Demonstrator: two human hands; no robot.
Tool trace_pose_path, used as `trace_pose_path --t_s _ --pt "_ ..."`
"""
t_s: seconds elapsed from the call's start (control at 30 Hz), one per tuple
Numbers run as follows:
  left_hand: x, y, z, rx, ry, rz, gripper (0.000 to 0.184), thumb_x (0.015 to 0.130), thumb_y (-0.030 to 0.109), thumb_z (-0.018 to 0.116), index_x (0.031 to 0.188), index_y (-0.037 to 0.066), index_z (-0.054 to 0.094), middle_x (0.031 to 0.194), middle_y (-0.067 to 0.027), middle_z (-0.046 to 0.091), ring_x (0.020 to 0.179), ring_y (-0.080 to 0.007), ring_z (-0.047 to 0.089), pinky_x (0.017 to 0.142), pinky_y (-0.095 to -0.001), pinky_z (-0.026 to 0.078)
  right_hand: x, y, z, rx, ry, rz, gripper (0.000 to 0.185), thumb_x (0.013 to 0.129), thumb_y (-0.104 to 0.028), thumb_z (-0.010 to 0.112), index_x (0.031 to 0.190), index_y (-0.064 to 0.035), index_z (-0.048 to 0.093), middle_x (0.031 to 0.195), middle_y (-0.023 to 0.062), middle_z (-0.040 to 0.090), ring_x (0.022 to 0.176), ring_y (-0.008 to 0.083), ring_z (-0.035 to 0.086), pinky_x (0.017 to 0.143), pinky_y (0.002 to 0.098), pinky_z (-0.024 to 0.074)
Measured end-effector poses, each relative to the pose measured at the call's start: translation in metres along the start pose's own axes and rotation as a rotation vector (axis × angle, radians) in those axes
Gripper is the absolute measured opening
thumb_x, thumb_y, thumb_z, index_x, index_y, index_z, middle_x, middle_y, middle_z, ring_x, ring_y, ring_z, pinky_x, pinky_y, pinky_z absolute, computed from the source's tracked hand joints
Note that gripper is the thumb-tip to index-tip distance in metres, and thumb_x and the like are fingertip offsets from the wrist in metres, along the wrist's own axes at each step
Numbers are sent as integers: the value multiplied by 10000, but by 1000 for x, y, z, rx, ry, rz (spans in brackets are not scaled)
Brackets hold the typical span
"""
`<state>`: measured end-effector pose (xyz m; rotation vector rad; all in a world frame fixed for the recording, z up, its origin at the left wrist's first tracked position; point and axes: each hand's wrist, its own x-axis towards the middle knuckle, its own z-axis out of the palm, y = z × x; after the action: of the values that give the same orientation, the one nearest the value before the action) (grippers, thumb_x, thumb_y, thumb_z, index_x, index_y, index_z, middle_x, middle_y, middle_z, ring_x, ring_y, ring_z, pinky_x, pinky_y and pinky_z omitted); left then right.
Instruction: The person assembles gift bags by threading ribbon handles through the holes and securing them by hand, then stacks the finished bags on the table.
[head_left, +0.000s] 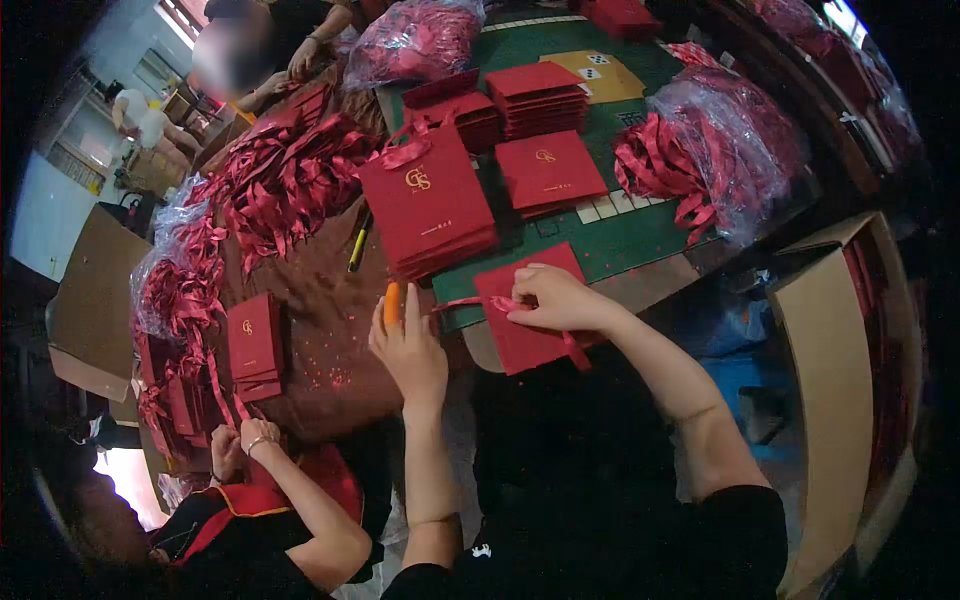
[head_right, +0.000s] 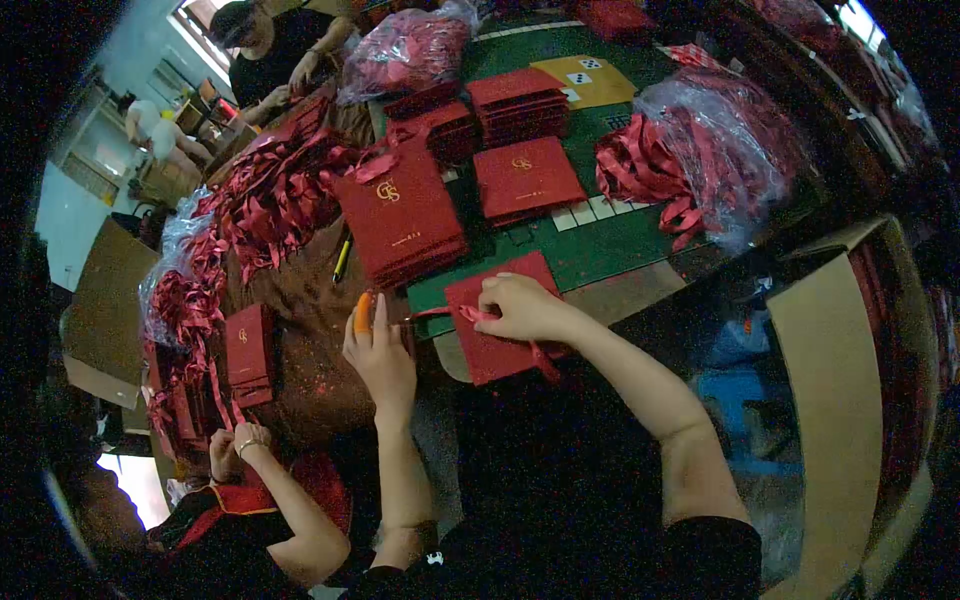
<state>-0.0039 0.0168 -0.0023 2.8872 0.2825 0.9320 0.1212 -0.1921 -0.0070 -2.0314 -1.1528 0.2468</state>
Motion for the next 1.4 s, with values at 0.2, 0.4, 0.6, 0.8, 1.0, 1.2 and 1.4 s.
trace_pose_path --t_s 0.2,0.4,0.6,0.8,1.0,1.2,1.4 --pt "-23 67 14 -345 -219 164 539 890 149 574 1362 -38 391 1354 -218 454 1260 -374 430 1033 -482 341 -9 -26 -10 324 -26 246 274 812 -269 692 868 -9 627 757 112 645 733 218 610 674 351 477" --pt "-29 71 17 -240 -264 124 524 896 178 551 1362 -18 412 1397 -186 431 1316 -334 384 1077 -480 287 -75 -43 -17 515 -255 457 175 920 -192 592 919 -19 623 637 28 633 603 81 581 585 248 460" --pt "-28 71 16 -269 -270 132 514 909 133 535 1383 -6 390 1394 -194 425 1316 -348 375 1101 -486 251 -109 -79 -42 697 -540 439 239 965 -216 532 1037 -23 653 805 27 695 722 77 602 671 233 476" --pt "-30 65 10 -523 -167 -57 493 920 121 535 1375 -8 396 1374 -198 441 1316 -356 362 1095 -481 246 -94 -69 -19 1276 -174 162 238 957 -164 538 981 9 701 1034 120 624 1065 200 570 911 337 446" --pt "-52 63 1 -630 -145 -348 177 892 126 619 1035 52 693 1310 -185 499 1336 -335 337 1077 -455 257 -66 -31 24 883 289 391 247 971 -231 541 1022 -58 708 707 -22 573 639 38 483 600 206 407" --pt "-55 64 1 -834 -208 -428 187 891 74 624 1065 25 672 1452 -191 355 1387 -299 300 996 -363 412 -62 -44 17 681 242 375 224 949 -212 574 1040 -58 709 769 6 635 709 74 562 669 247 466" --pt "-59 56 7 -877 -234 -384 182 837 40 647 1014 26 687 1368 -184 441 1385 -350 260 1085 -423 271 -62 -43 25 791 246 497 171 875 -185 675 951 -38 718 830 38 694 798 82 621 709 256 492"
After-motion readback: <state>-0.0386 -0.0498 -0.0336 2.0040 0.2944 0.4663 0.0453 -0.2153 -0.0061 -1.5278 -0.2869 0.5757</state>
